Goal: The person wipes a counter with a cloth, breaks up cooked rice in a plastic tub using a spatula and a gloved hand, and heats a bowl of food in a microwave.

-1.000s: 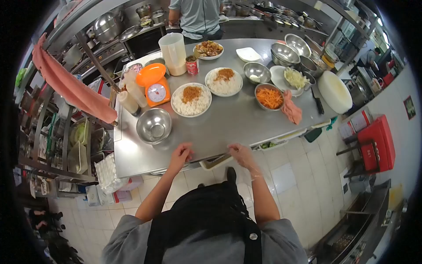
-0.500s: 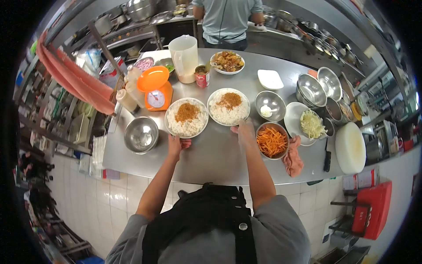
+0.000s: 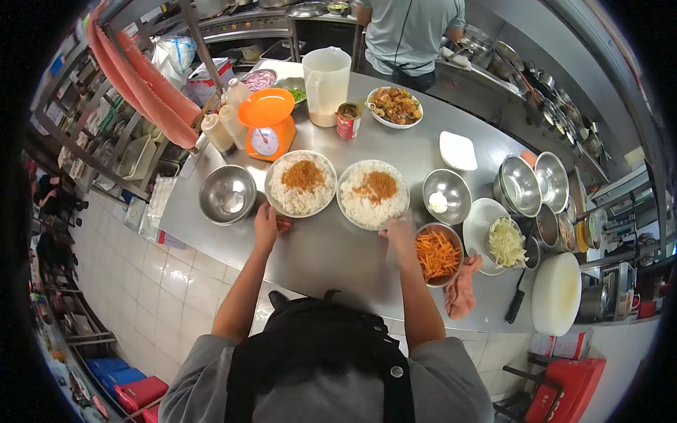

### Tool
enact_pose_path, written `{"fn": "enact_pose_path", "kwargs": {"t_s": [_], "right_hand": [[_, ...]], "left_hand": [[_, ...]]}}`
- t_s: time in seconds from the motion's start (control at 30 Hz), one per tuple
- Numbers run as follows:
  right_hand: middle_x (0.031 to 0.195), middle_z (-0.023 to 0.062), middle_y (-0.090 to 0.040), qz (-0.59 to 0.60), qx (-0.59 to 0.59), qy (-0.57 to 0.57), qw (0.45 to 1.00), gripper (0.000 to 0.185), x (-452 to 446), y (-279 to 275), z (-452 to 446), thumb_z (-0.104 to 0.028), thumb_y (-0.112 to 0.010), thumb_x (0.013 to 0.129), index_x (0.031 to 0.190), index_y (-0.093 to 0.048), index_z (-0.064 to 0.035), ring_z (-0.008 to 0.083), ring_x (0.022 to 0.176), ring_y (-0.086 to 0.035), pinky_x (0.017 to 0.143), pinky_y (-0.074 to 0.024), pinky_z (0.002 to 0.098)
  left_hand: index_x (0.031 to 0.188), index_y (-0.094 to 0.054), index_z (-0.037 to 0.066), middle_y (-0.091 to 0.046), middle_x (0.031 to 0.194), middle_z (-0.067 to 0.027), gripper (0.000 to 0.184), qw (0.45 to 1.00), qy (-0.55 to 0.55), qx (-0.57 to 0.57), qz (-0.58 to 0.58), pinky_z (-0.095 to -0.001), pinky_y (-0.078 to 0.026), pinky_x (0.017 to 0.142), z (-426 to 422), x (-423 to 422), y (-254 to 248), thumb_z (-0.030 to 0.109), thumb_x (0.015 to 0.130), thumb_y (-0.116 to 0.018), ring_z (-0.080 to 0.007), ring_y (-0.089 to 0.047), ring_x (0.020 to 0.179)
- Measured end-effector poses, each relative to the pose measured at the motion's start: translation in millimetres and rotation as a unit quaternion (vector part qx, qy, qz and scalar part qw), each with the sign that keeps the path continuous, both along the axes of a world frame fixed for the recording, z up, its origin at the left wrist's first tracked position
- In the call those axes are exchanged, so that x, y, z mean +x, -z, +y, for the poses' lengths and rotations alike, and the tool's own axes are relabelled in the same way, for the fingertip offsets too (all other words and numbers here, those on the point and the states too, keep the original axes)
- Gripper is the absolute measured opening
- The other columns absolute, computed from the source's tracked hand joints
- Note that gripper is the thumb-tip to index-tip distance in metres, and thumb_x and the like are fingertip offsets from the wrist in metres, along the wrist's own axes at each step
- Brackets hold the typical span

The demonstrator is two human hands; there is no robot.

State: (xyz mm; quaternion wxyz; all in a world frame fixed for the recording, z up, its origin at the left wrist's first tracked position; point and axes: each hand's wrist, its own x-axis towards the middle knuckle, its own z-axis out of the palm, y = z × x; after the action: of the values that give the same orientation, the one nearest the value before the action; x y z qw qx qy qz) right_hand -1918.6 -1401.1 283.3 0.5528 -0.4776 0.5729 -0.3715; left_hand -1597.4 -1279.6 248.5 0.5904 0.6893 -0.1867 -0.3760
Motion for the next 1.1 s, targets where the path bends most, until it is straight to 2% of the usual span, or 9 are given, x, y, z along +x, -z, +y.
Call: {"fn": "enact_pose_path", "kwargs": {"t_s": [0.3,0.37,0.57,0.73,0.8,0.9,1.0,1.07,1.1], "right_hand": [[0.094,0.0133,-0.064,0.107,0.099,-0.150,0.978,0.025,-33,-39,27,-0.005,-0.049,0.084,0.107,-0.054,0.0042,0.0203,0.073,-0.065,0.060,-0.0556,0.0327],[0.090,0.0107,-0.066,0.581,-0.217,-0.296,0.726,0.024,-60,-27,-16,-0.012,-0.054,0.088,0.106,-0.057,0.0041,0.0194,0.072,-0.064,0.062,-0.0543,0.0336],[0.108,0.0206,-0.062,0.008,-0.026,-0.179,0.983,0.045,9,-112,-127,-0.026,-0.057,0.093,0.124,-0.049,0.0056,0.0284,0.094,-0.064,0.084,-0.0534,0.0368],[0.117,0.0304,-0.053,-0.301,0.074,-0.181,0.933,0.048,41,29,-272,-0.021,-0.052,0.094,0.129,-0.037,0.0084,0.0365,0.104,-0.059,0.095,-0.0500,0.0408],[0.119,0.0305,-0.052,-0.162,0.018,-0.170,0.972,0.044,67,48,-298,-0.018,-0.049,0.095,0.128,-0.036,0.0086,0.0378,0.106,-0.058,0.094,-0.0512,0.0420],[0.121,0.0280,-0.051,-0.295,0.130,0.015,0.947,0.037,98,74,-336,-0.010,-0.045,0.094,0.124,-0.035,0.0096,0.0398,0.108,-0.056,0.086,-0.0559,0.0431],[0.119,0.0256,-0.052,0.035,-0.112,-0.103,0.988,0.034,109,125,-374,-0.009,-0.044,0.095,0.123,-0.038,0.0078,0.0380,0.104,-0.057,0.082,-0.0580,0.0366],[0.119,0.0239,-0.053,-0.358,0.074,0.153,0.918,0.032,132,92,-358,-0.009,-0.046,0.094,0.122,-0.042,0.0065,0.0362,0.101,-0.057,0.081,-0.0584,0.0359],[0.119,0.0239,-0.053,-0.356,0.075,0.151,0.919,0.032,138,80,-354,-0.009,-0.046,0.094,0.122,-0.042,0.0065,0.0362,0.101,-0.057,0.081,-0.0584,0.0359]], "left_hand": [[0.131,-0.046,0.003,-0.067,0.091,-0.0145,0.041,0.970,0.071,0.060,-0.224,-0.0326,-0.053,0.060,106,-18,8,0.018,0.094,-0.054,-0.0206,-0.066,0.071],[0.130,-0.050,0.006,-0.058,0.118,-0.0192,0.049,0.887,0.106,0.118,-0.435,-0.0421,-0.050,0.083,125,-21,-3,0.015,0.084,-0.064,-0.0306,-0.059,0.104],[0.141,-0.037,0.004,-0.021,0.152,-0.0200,0.075,0.813,0.220,0.221,-0.492,-0.0512,-0.030,0.108,145,-41,-25,0.019,0.077,-0.072,-0.0405,-0.026,0.137],[0.145,-0.029,0.003,-0.015,0.154,-0.0213,0.086,0.804,0.237,0.269,-0.476,-0.0520,-0.028,0.110,138,-40,-19,0.022,0.075,-0.074,-0.0403,-0.021,0.140],[0.146,-0.029,0.004,-0.012,0.155,-0.0194,0.085,0.813,0.233,0.280,-0.455,-0.0520,-0.027,0.111,136,-42,-22,0.022,0.076,-0.074,-0.0384,-0.019,0.142],[0.146,-0.028,0.005,-0.012,0.155,-0.0193,0.087,0.817,0.231,0.290,-0.442,-0.0524,-0.026,0.111,134,-42,-24,0.022,0.075,-0.074,-0.0376,-0.019,0.142],[0.148,-0.024,0.007,-0.011,0.156,-0.0191,0.090,0.815,0.235,0.296,-0.440,-0.0525,-0.027,0.111,130,-40,-27,0.020,0.074,-0.075,-0.0375,-0.017,0.142],[0.148,-0.024,0.008,-0.011,0.156,-0.0183,0.092,0.815,0.239,0.296,-0.437,-0.0523,-0.026,0.112,130,-38,-31,0.020,0.073,-0.076,-0.0367,-0.017,0.143],[0.148,-0.024,0.009,-0.011,0.156,-0.0175,0.094,0.814,0.246,0.295,-0.436,-0.0521,-0.026,0.112,130,-37,-33,0.020,0.072,-0.077,-0.0359,-0.016,0.143]]}}
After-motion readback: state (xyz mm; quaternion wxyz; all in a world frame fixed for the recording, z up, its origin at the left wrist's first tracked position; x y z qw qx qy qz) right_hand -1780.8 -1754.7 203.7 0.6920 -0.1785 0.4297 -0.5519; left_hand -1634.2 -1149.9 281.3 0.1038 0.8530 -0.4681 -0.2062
